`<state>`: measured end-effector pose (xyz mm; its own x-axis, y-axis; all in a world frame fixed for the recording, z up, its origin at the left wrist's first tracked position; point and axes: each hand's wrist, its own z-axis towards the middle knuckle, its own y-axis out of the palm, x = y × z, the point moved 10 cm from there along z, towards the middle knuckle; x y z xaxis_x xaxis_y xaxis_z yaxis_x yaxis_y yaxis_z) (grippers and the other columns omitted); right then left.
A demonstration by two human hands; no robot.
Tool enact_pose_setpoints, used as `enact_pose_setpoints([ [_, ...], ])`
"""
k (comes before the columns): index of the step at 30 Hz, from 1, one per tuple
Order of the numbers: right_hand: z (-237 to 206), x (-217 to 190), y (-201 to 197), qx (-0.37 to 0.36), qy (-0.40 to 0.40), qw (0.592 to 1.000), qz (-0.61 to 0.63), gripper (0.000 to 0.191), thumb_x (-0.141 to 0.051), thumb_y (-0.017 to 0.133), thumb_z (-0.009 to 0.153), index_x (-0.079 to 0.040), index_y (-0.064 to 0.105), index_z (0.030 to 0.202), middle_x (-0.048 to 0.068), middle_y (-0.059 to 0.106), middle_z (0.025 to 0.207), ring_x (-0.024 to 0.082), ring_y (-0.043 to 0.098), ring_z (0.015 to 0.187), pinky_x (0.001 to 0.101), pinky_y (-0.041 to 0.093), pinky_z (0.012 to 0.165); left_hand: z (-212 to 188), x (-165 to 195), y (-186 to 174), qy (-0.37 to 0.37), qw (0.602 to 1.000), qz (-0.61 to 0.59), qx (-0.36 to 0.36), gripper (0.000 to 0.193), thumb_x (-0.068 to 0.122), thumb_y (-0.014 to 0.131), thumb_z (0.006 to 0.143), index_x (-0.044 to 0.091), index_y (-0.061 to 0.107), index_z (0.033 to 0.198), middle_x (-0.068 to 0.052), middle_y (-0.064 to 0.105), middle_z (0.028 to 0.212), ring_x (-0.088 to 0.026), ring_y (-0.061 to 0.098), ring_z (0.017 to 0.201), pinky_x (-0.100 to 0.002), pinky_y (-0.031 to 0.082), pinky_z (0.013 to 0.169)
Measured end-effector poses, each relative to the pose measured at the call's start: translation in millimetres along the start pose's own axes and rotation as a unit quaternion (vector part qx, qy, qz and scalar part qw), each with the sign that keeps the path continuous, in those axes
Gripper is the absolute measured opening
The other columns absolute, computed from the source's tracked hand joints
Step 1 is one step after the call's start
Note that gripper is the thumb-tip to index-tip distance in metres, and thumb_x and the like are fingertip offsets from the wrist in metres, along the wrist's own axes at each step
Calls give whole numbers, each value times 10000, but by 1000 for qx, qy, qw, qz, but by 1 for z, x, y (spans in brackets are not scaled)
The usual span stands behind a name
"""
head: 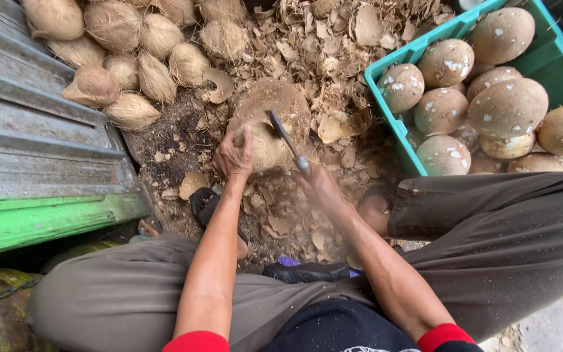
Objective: The person sits on the ground and husks coconuts, striking the outer husk with a machete to strip it off. They rotate each coconut between strikes, set the husked coconut aside, and take the next one from the pile.
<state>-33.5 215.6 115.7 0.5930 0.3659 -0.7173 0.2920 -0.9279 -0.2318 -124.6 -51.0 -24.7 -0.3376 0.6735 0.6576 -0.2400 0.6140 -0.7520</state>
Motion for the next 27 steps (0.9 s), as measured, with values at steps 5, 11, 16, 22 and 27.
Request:
enact_pose_setpoints([
  [5, 6, -11, -37, 79, -160, 964, 198, 253, -169, 677, 988, -94, 567, 773, -52, 532, 674, 58, 443, 527, 266, 361, 423, -2, 21, -7, 20, 999, -30, -14, 792, 825, 328, 852, 215, 771, 1096, -47, 673, 730, -228, 470, 561, -390, 355, 524],
  [11, 14, -4, -25, 138, -204, 952, 181, 251, -203, 620, 1011, -126, 560, 780, -54, 515, 618, 51, 447, 482, 265, 371, 380, -5, 34, -13, 2, 1000, -8, -10, 847, 833, 356, 837, 133, 767, 1079, -71, 671, 701, -205, 559, 586, -399, 424, 537],
  [16, 33, 26, -14, 53, -39, 998, -6, 178, -253, 616, 976, -151, 585, 833, -13, 523, 591, 79, 455, 433, 272, 365, 360, -6, 50, -22, 54, 997, 50, 5, 820, 809, 382, 892, 143, 709, 1241, -68, 696, 745, -230, 513, 600, -433, 371, 533],
  [22, 35, 13, -23, 109, -152, 974, 127, 315, -265, 589, 1048, 6, 539, 896, 37, 504, 627, 123, 424, 453, 283, 343, 352, -5, 45, -14, 42, 997, 39, -50, 774, 770, 377, 895, 122, 751, 1094, -73, 705, 819, -245, 589, 630, -432, 457, 594],
  [27, 40, 59, 31, -33, -20, 998, -51, 265, -270, 577, 1046, -14, 586, 1116, 34, 551, 687, 126, 503, 522, 297, 422, 433, -6, 28, -13, 55, 997, -55, -28, 814, 761, 425, 889, 65, 728, 1182, -155, 749, 995, -295, 700, 863, -459, 533, 779],
])
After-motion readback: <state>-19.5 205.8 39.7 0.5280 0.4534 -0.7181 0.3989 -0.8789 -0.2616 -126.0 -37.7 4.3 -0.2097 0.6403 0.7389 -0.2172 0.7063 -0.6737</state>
